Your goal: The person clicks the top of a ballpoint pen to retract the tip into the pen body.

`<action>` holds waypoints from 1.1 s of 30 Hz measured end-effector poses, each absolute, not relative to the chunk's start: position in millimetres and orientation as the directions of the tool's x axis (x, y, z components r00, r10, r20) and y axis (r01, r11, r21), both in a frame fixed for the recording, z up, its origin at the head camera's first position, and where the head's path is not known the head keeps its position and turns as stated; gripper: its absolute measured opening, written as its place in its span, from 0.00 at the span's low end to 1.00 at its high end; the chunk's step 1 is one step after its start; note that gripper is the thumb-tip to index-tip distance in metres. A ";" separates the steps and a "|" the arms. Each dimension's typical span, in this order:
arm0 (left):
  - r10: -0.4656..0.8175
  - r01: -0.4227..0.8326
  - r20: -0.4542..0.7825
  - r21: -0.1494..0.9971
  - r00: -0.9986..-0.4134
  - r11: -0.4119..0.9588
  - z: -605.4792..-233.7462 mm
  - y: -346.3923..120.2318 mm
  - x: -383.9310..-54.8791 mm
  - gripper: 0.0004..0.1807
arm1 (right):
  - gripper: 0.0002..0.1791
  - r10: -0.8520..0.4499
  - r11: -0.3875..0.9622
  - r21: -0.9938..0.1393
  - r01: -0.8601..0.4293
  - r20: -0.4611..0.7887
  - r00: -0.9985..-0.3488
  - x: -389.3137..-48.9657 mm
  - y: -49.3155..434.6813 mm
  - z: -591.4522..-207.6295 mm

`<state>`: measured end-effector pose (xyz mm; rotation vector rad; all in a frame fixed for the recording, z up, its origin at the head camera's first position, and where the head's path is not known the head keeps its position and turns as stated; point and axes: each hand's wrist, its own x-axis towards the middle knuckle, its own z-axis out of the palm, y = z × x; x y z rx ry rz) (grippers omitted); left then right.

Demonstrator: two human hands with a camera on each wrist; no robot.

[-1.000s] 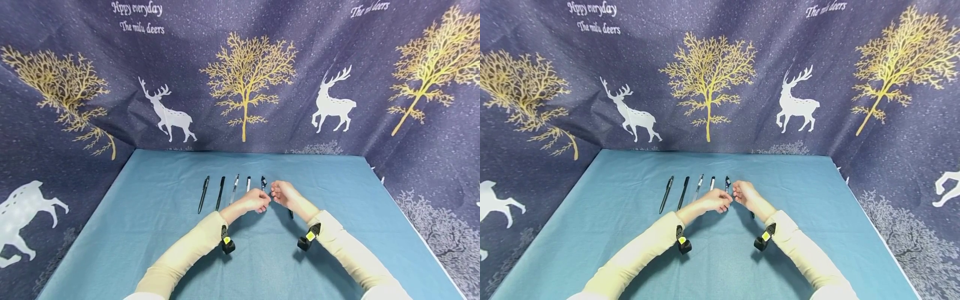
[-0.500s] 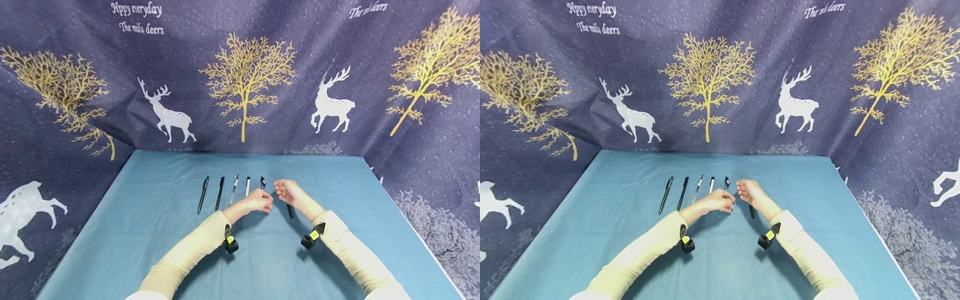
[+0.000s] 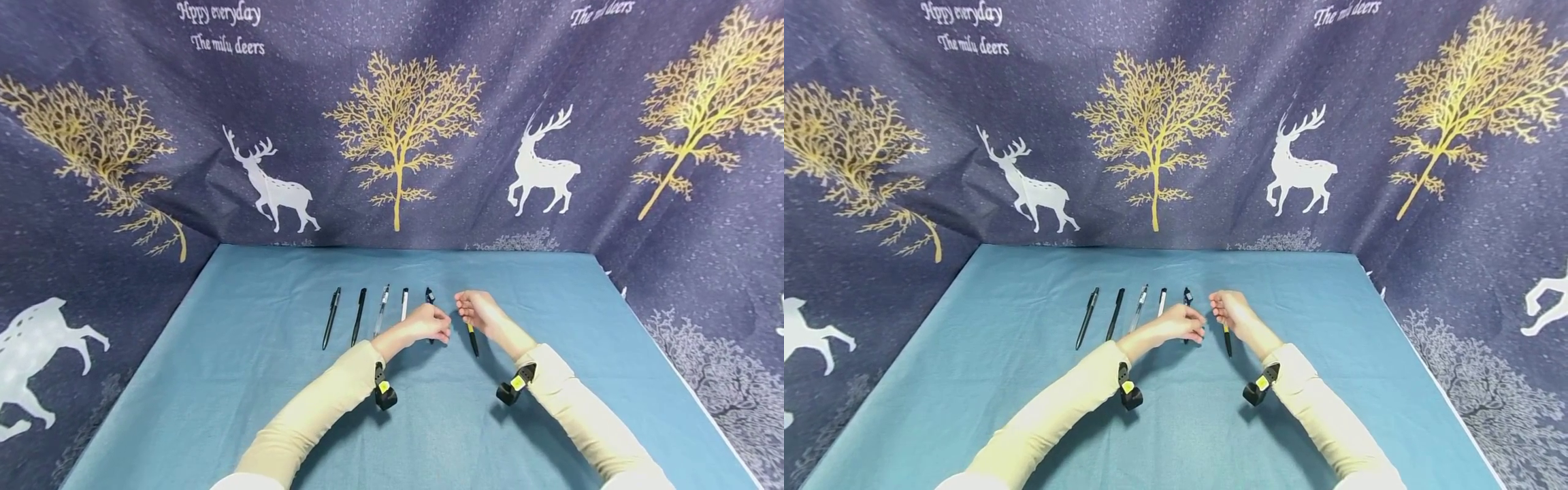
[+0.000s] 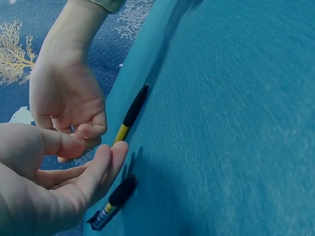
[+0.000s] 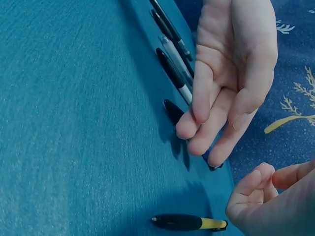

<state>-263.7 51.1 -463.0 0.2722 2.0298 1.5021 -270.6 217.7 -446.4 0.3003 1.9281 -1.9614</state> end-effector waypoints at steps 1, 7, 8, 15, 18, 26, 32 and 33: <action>0.488 -0.180 -0.337 0.923 -0.805 0.340 -463.7 51.6 -264.3 0.17 | 0.09 -0.107 0.007 -0.914 0.405 -0.404 -0.909 -270.8 218.2 -445.8; 0.471 -0.197 -0.340 0.925 -0.814 0.326 -466.2 53.8 -266.5 0.17 | 0.14 -0.053 0.036 -0.918 0.395 -0.396 -0.917 -271.8 220.5 -444.9; 0.469 -0.201 -0.341 0.925 -0.815 0.323 -466.3 54.4 -266.5 0.18 | 0.15 -0.041 0.047 -0.919 0.390 -0.392 -0.919 -271.8 220.5 -445.4; 0.438 -0.223 -0.332 0.933 -0.835 0.283 -467.6 62.7 -265.6 0.16 | 0.24 0.015 0.130 -0.928 0.350 -0.351 -0.936 -272.0 220.4 -446.3; 0.423 -0.222 -0.333 0.931 -0.843 0.290 -467.3 65.6 -265.4 0.16 | 0.24 0.059 0.183 -0.921 0.344 -0.339 -0.939 -272.7 221.1 -446.0; 0.401 -0.223 -0.356 0.913 -0.844 0.342 -467.6 71.1 -266.0 0.16 | 0.22 0.144 0.339 -0.869 0.360 -0.330 -0.933 -269.1 222.6 -445.8; 0.388 -0.267 -0.373 0.915 -0.843 0.301 -467.6 77.1 -265.8 0.15 | 0.14 0.156 0.384 -0.855 0.349 -0.312 -0.937 -266.6 223.6 -448.9; 0.384 -0.277 -0.376 0.916 -0.843 0.290 -468.1 77.9 -266.1 0.16 | 0.11 0.154 0.389 -0.855 0.343 -0.306 -0.939 -267.2 223.8 -449.8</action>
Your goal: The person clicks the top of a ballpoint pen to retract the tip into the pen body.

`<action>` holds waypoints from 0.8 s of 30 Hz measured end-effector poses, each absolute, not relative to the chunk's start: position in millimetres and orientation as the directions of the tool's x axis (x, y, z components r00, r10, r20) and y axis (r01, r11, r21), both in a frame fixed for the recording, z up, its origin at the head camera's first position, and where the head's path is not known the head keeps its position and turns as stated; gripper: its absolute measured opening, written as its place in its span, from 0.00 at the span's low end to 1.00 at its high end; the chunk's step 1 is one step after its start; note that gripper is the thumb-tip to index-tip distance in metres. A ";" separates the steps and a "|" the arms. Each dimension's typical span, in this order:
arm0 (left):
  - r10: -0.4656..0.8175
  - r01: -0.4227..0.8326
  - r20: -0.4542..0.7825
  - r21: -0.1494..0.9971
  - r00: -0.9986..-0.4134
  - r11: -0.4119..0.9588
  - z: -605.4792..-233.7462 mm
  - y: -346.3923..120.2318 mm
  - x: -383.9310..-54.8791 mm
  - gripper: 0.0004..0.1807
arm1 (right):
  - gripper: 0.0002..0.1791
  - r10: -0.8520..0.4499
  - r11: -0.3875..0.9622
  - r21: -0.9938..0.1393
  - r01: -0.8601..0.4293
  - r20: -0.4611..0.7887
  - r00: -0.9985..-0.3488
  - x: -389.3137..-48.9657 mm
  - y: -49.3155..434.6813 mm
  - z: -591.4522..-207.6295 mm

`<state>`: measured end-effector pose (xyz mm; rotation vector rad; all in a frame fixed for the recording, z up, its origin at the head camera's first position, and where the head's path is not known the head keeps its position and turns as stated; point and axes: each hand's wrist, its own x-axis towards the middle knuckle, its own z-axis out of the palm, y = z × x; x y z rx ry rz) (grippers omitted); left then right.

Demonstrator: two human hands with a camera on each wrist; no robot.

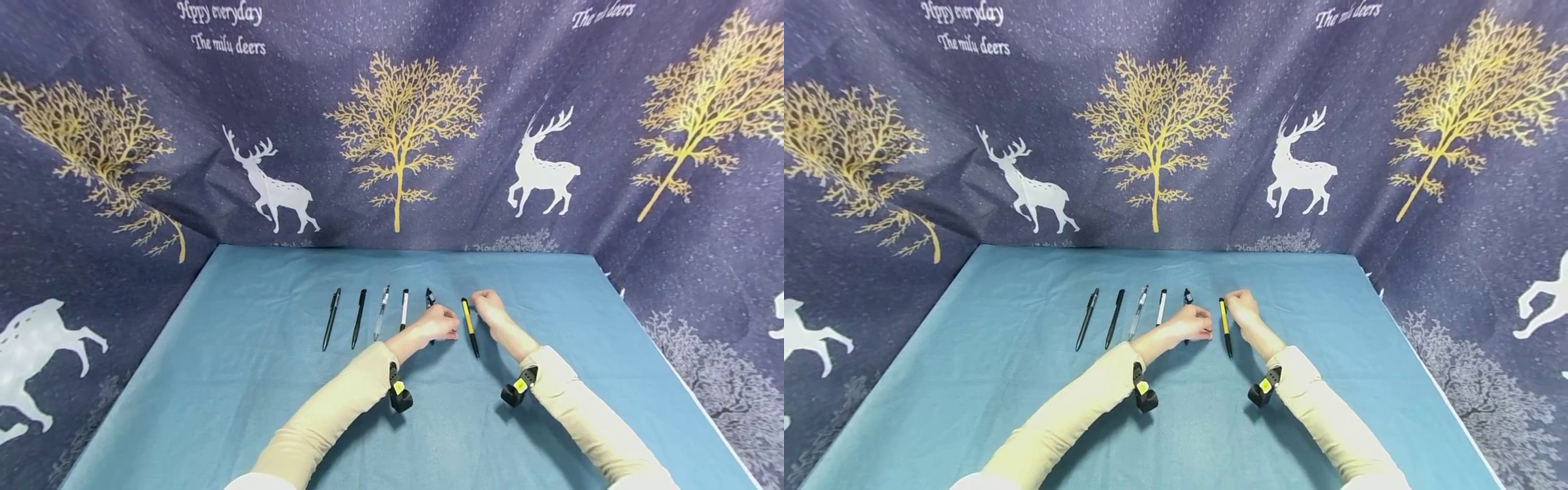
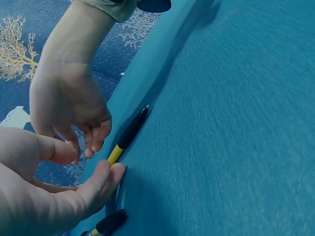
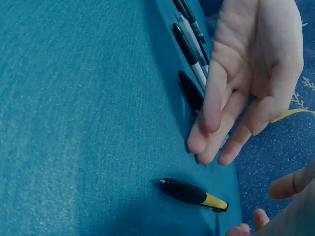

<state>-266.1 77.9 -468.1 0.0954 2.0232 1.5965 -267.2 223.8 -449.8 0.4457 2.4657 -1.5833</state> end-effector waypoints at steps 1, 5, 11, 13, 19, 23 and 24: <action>0.378 -0.291 -0.381 0.916 -0.844 0.275 -468.7 78.9 -266.3 0.17 | 0.07 0.153 0.394 -0.855 0.338 -0.301 -0.941 -267.6 224.2 -451.4; 0.363 -0.342 -0.394 0.918 -0.844 0.200 -470.1 82.8 -267.0 0.20 | 0.10 0.130 0.398 -0.857 0.328 -0.301 -0.945 -268.9 225.2 -455.8; 0.347 -0.372 -0.405 0.914 -0.846 0.160 -470.4 87.1 -266.6 0.22 | 0.27 0.081 0.380 -0.853 0.358 -0.355 -0.932 -267.7 226.5 -456.7; 0.345 -0.376 -0.405 0.914 -0.847 0.149 -470.7 88.1 -266.4 0.21 | 0.24 0.078 0.371 -0.855 0.363 -0.361 -0.929 -268.0 226.8 -457.1; 0.335 -0.353 -0.393 0.919 -0.856 0.174 -471.6 90.9 -266.3 0.21 | 0.25 0.054 0.354 -0.861 0.366 -0.372 -0.927 -268.1 228.6 -455.8; 0.323 -0.363 -0.400 0.916 -0.858 0.170 -471.7 93.9 -266.8 0.22 | 0.25 0.036 0.316 -0.869 0.380 -0.389 -0.920 -266.0 227.7 -452.8; 0.323 -0.367 -0.402 0.915 -0.857 0.166 -471.8 94.5 -266.8 0.23 | 0.23 0.033 0.305 -0.871 0.385 -0.395 -0.918 -265.2 227.2 -452.2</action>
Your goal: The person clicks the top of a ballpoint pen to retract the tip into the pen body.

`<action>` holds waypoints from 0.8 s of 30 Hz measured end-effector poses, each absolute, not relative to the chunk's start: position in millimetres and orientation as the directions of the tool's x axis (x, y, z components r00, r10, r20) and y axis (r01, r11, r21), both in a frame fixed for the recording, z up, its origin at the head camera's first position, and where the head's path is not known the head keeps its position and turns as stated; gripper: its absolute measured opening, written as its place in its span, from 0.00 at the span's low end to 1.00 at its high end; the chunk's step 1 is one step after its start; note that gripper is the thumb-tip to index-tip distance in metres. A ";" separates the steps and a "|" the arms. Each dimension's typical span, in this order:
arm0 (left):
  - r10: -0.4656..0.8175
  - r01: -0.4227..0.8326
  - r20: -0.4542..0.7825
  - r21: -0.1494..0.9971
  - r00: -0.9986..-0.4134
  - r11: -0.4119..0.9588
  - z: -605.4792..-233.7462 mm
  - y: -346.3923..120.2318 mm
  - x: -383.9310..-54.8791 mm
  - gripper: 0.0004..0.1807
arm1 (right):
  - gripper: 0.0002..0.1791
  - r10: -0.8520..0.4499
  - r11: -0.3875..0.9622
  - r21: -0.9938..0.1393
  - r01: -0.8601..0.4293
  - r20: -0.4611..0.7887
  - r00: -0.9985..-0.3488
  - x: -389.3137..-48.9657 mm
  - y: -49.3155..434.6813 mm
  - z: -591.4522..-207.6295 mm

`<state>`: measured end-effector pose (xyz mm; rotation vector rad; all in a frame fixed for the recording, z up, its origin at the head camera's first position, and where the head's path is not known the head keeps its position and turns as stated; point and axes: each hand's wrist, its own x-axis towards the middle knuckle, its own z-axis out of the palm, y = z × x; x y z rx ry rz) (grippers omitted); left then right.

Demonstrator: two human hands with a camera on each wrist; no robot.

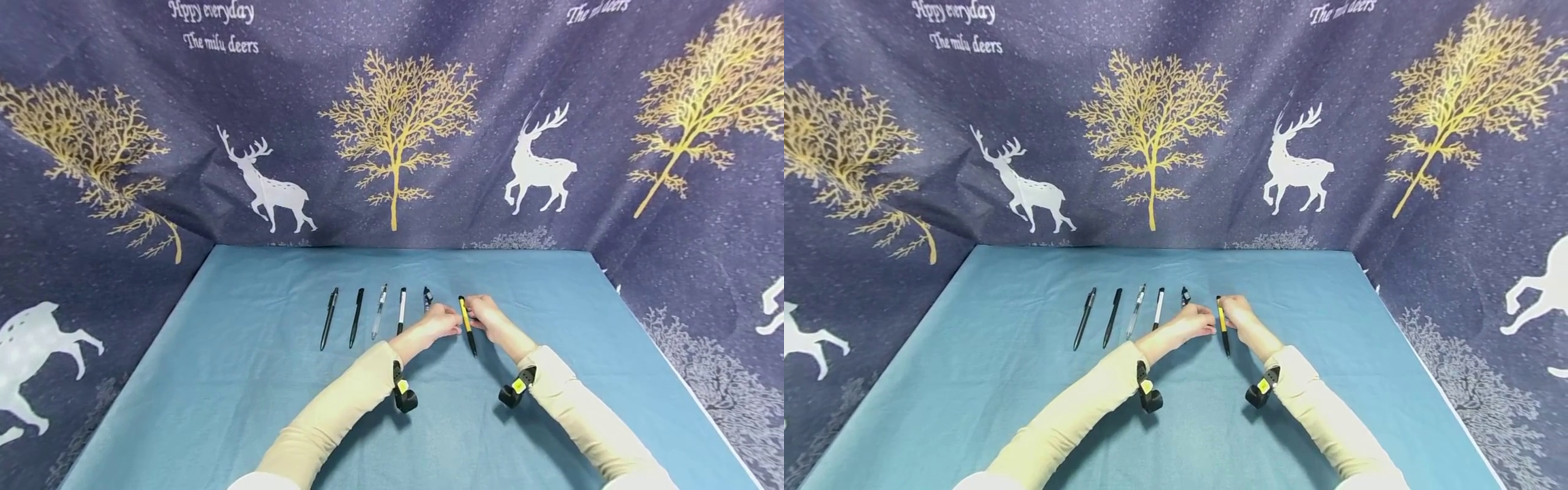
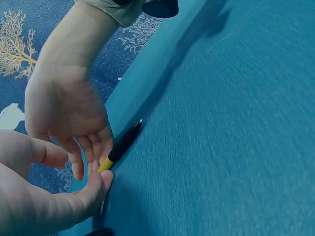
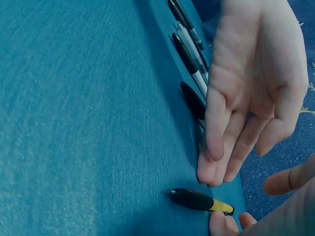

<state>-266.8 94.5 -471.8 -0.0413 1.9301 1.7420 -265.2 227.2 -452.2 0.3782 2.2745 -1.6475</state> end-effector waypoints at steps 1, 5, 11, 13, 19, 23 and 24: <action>0.325 -0.370 -0.405 0.914 -0.855 0.168 -471.7 94.9 -266.8 0.23 | 0.21 0.028 0.299 -0.871 0.390 -0.400 -0.916 -264.5 226.5 -451.3; 0.333 -0.377 -0.409 0.912 -0.849 0.159 -471.3 96.6 -267.2 0.23 | 0.13 0.023 0.273 -0.870 0.411 -0.421 -0.907 -262.7 223.8 -449.8; 0.342 -0.381 -0.396 0.918 -0.852 0.114 -473.8 99.6 -268.6 0.13 | 0.11 0.029 0.247 -0.867 0.433 -0.440 -0.898 -261.4 220.9 -452.6; 0.355 -0.382 -0.393 0.918 -0.848 0.103 -475.4 99.8 -269.5 0.08 | 0.15 0.028 0.247 -0.867 0.434 -0.441 -0.897 -261.1 220.9 -452.4; 0.375 -0.377 -0.391 0.919 -0.841 0.114 -475.1 98.7 -268.5 0.11 | 0.18 0.019 0.238 -0.870 0.432 -0.441 -0.898 -262.2 223.4 -450.0; 0.374 -0.357 -0.386 0.922 -0.843 0.149 -472.0 98.5 -265.1 0.18 | 0.08 0.016 0.237 -0.870 0.433 -0.442 -0.897 -261.2 222.2 -449.0; 0.374 -0.349 -0.383 0.924 -0.845 0.157 -471.4 98.5 -264.5 0.18 | 0.07 0.014 0.230 -0.871 0.435 -0.443 -0.896 -261.0 221.8 -449.3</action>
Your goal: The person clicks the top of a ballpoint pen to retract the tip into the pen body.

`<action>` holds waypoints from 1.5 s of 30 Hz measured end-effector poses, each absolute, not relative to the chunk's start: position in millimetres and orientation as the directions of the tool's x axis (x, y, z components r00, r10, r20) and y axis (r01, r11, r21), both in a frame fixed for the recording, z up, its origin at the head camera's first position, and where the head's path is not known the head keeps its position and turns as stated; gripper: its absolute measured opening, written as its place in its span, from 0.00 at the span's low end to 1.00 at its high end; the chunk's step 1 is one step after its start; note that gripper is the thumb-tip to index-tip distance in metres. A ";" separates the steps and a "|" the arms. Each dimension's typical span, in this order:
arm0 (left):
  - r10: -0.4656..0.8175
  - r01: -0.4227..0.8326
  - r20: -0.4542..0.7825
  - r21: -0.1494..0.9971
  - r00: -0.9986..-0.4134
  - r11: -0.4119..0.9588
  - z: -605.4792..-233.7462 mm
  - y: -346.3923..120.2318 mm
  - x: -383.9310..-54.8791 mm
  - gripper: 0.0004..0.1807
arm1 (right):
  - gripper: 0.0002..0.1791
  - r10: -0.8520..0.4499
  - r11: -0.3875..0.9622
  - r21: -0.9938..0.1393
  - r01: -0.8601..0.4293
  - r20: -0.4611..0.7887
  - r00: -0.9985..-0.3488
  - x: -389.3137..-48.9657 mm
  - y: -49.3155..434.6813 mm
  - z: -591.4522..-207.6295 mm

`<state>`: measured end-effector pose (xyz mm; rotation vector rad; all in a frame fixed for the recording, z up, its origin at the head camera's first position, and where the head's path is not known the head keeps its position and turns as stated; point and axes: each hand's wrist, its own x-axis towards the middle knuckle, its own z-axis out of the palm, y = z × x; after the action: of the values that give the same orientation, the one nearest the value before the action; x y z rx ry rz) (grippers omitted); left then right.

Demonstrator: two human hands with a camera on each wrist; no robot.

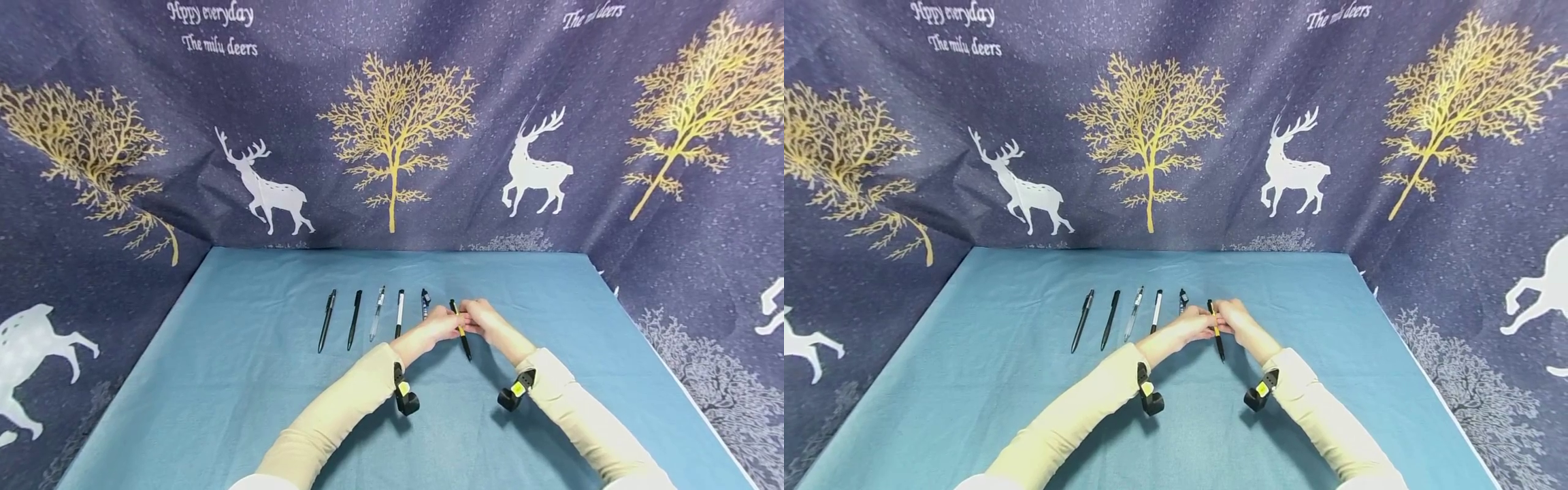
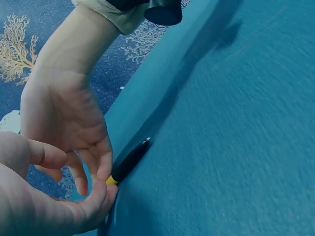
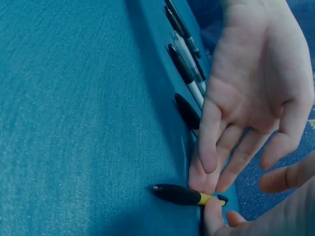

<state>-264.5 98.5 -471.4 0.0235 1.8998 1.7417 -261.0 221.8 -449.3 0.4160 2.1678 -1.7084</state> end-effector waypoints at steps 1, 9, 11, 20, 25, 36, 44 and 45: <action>0.373 -0.349 -0.382 0.924 -0.846 0.156 -470.7 98.4 -263.7 0.18 | 0.07 0.011 0.230 -0.871 0.435 -0.445 -0.896 -260.7 221.1 -449.8; 0.344 -0.340 -0.377 0.926 -0.860 0.165 -473.4 97.6 -260.9 0.10 | 0.11 -0.059 0.163 -0.869 0.467 -0.481 -0.875 -258.7 218.9 -453.3; 0.355 -0.332 -0.370 0.929 -0.858 0.165 -475.4 97.5 -261.3 0.08 | 0.11 -0.081 0.141 -0.865 0.482 -0.495 -0.865 -258.7 218.6 -454.6; 0.408 -0.335 -0.385 0.922 -0.828 0.192 -476.6 94.2 -260.5 0.13 | 0.10 -0.149 0.168 -0.870 0.463 -0.487 -0.861 -258.7 219.5 -457.6; 0.424 -0.362 -0.405 0.914 -0.810 0.183 -476.0 92.2 -261.3 0.14 | 0.16 -0.176 0.171 -0.875 0.453 -0.479 -0.860 -260.0 223.5 -458.5; 0.448 -0.438 -0.453 0.887 -0.771 0.144 -477.5 94.8 -256.1 0.10 | 0.18 -0.158 0.140 -0.865 0.481 -0.499 -0.852 -266.9 228.8 -459.7; 0.505 -0.439 -0.450 0.886 -0.737 0.148 -473.1 95.4 -255.0 0.14 | 0.18 -0.090 -0.018 -0.855 0.518 -0.515 -0.853 -274.0 228.3 -455.2; 0.507 -0.441 -0.448 0.886 -0.736 0.143 -473.0 95.4 -254.8 0.14 | 0.18 -0.091 -0.049 -0.851 0.523 -0.518 -0.851 -274.4 228.5 -454.3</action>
<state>-254.8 95.4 -473.0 0.0636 1.7088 1.6845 -274.4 228.5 -454.3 0.4575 1.8124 -1.9521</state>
